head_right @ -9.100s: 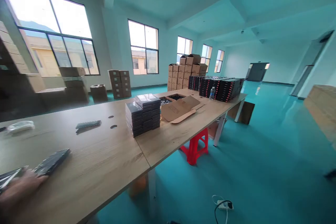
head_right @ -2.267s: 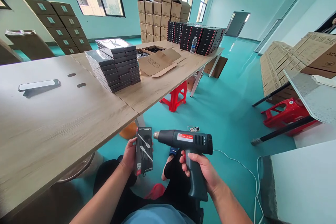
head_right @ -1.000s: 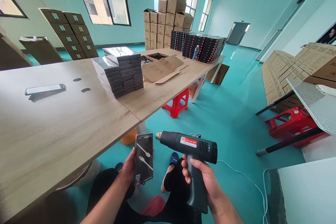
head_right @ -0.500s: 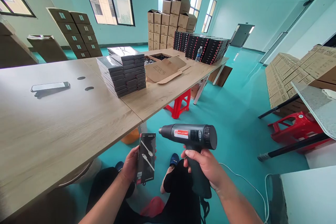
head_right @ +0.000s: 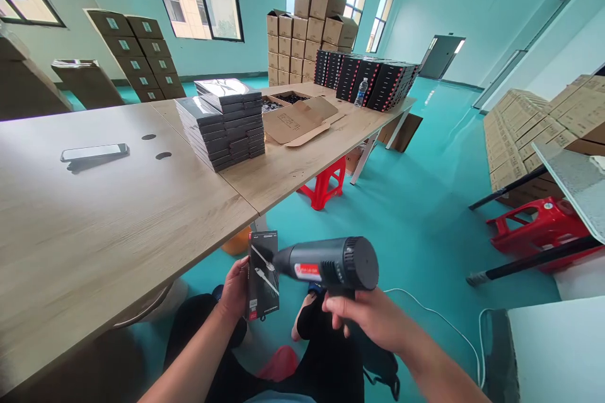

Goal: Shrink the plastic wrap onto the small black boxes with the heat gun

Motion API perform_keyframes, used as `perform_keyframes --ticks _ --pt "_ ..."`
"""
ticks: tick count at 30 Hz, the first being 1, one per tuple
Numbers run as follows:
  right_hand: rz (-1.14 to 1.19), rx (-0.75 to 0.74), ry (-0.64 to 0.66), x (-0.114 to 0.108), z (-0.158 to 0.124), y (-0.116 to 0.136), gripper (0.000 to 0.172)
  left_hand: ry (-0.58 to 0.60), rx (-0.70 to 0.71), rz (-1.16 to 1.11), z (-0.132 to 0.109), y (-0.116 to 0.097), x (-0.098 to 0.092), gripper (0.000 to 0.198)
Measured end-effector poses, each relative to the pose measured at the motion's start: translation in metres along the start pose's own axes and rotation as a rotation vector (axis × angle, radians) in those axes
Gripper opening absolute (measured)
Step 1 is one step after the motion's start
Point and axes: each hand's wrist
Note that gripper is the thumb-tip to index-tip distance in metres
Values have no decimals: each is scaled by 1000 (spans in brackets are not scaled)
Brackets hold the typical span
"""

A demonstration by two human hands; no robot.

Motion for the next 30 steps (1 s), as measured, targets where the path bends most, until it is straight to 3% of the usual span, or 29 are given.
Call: perform_keyframes --ticks 3,7,11,15,19,24,28,30 --pt "4 34 83 5 -4 3 32 -12 27 13 0 -2 1 28" --pt "0 19 -89 4 -7 -2 32 -15 32 22 1 -5 1 30" --pt "82 37 24 7 -8 -5 32 38 58 16 3 -9 0 31" --pt "100 -7 -118 15 -10 -8 32 21 93 24 3 -16 1 28" --pt "164 33 -14 24 -14 -16 32 43 130 37 0 -28 4 34" --pt "206 -16 -180 35 -15 -20 33 61 199 27 -3 -38 15 36" --pt "287 -10 -92 42 -14 -22 32 57 225 48 -4 -40 21 40" --pt "386 -20 -227 41 -10 -23 30 36 240 43 -5 -39 20 38"
Point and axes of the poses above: each hand's wrist, its own z-axis towards the middle knuckle, its own x-axis out of the palm, y = z × x, and after that the axes turned 15 degrees about -x, right-handed
